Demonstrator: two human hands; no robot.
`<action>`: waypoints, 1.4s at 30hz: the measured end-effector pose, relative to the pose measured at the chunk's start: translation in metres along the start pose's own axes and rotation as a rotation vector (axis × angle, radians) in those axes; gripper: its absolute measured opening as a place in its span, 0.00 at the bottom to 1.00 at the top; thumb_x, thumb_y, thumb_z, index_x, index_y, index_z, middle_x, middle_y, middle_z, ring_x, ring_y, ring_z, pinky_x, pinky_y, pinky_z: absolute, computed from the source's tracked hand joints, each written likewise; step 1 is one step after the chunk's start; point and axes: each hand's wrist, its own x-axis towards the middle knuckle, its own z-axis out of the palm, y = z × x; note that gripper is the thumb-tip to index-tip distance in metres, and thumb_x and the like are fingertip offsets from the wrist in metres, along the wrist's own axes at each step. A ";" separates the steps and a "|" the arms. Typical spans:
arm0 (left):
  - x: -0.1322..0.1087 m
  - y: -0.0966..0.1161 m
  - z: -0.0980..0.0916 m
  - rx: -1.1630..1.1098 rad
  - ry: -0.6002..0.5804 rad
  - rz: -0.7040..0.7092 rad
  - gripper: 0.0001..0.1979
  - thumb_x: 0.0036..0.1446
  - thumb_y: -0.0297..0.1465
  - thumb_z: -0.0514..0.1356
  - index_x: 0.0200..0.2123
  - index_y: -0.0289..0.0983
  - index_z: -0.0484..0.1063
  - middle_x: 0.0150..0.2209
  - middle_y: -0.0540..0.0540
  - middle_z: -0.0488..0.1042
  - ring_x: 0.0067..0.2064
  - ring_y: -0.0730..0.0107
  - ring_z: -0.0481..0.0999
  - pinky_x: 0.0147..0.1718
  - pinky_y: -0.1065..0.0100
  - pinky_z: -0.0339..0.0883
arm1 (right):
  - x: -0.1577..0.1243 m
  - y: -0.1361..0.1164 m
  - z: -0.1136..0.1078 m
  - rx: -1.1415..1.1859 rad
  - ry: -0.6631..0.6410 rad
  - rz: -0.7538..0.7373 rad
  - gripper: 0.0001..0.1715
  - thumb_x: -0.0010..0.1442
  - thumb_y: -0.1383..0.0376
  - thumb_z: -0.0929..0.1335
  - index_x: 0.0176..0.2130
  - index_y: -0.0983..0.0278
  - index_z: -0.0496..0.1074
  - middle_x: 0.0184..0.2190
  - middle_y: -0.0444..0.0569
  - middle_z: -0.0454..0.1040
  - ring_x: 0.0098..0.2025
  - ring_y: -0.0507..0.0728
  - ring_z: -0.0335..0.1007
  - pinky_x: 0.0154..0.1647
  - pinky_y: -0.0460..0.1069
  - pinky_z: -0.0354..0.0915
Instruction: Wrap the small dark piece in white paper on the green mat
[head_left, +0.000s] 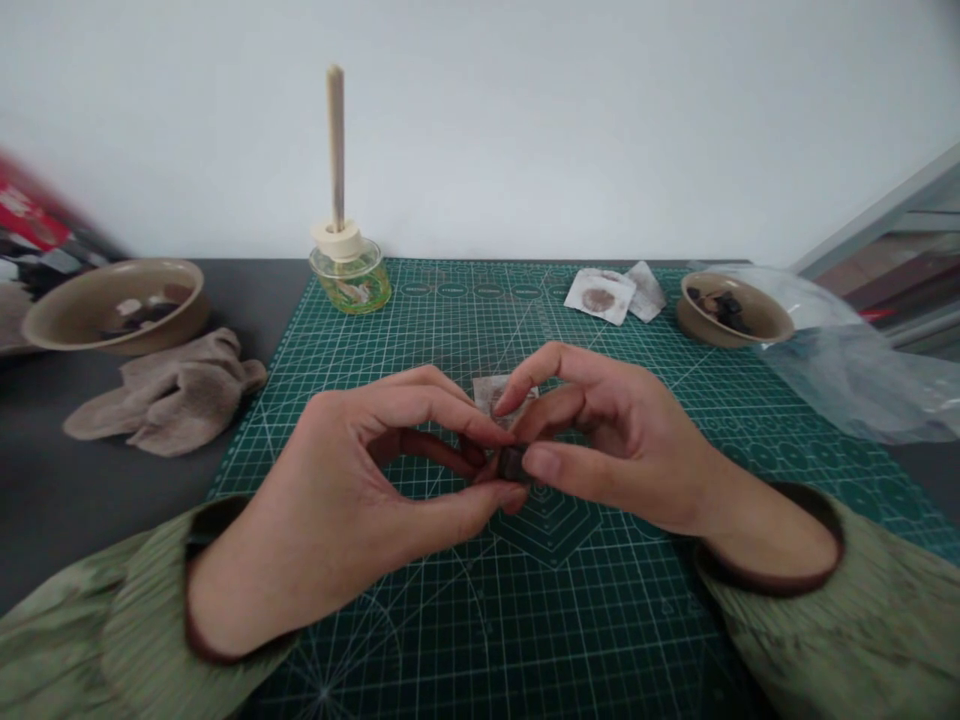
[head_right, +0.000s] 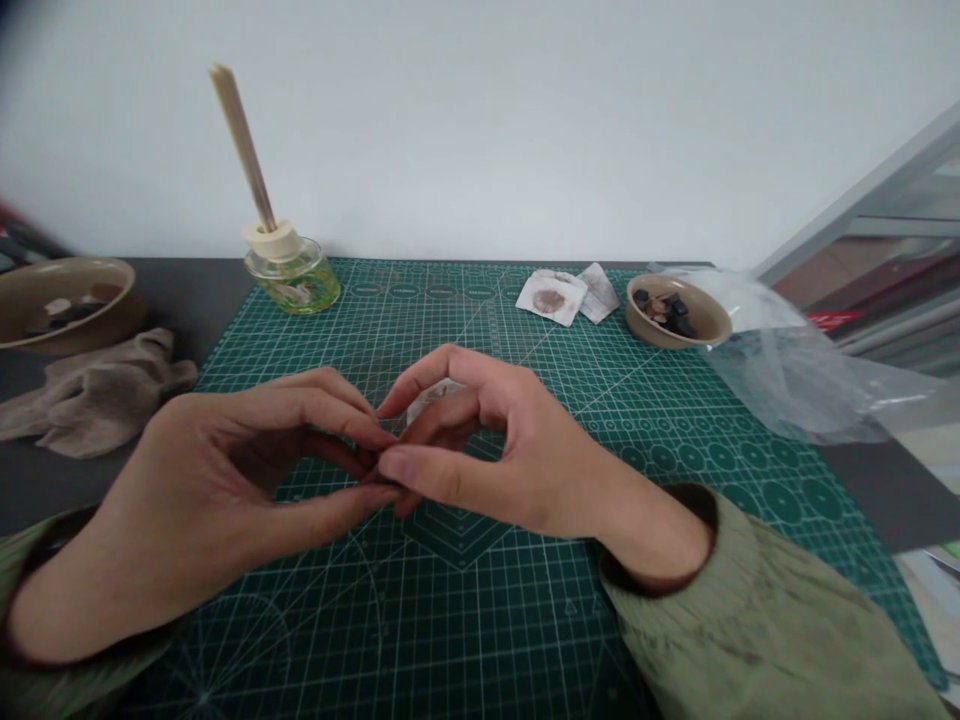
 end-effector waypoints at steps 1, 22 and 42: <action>0.000 0.001 0.000 0.005 -0.002 0.002 0.06 0.57 0.27 0.80 0.35 0.44 0.91 0.39 0.49 0.89 0.37 0.69 0.90 0.40 0.75 0.88 | 0.000 0.000 0.000 -0.005 -0.006 0.000 0.23 0.65 0.68 0.85 0.52 0.61 0.77 0.35 0.43 0.90 0.37 0.56 0.91 0.40 0.47 0.83; 0.001 0.003 -0.001 -0.140 0.075 0.028 0.16 0.52 0.19 0.82 0.38 0.43 0.89 0.34 0.55 0.90 0.33 0.72 0.91 0.38 0.78 0.87 | 0.000 -0.009 0.002 -0.102 0.071 -0.037 0.18 0.60 0.66 0.88 0.40 0.63 0.80 0.27 0.41 0.82 0.25 0.50 0.76 0.25 0.43 0.70; 0.000 0.002 0.000 -0.180 0.004 -0.062 0.14 0.53 0.19 0.78 0.38 0.41 0.87 0.34 0.59 0.90 0.33 0.78 0.90 0.37 0.85 0.83 | 0.000 -0.012 0.003 -0.147 0.046 -0.012 0.18 0.61 0.70 0.86 0.38 0.63 0.77 0.23 0.36 0.76 0.22 0.46 0.70 0.24 0.40 0.63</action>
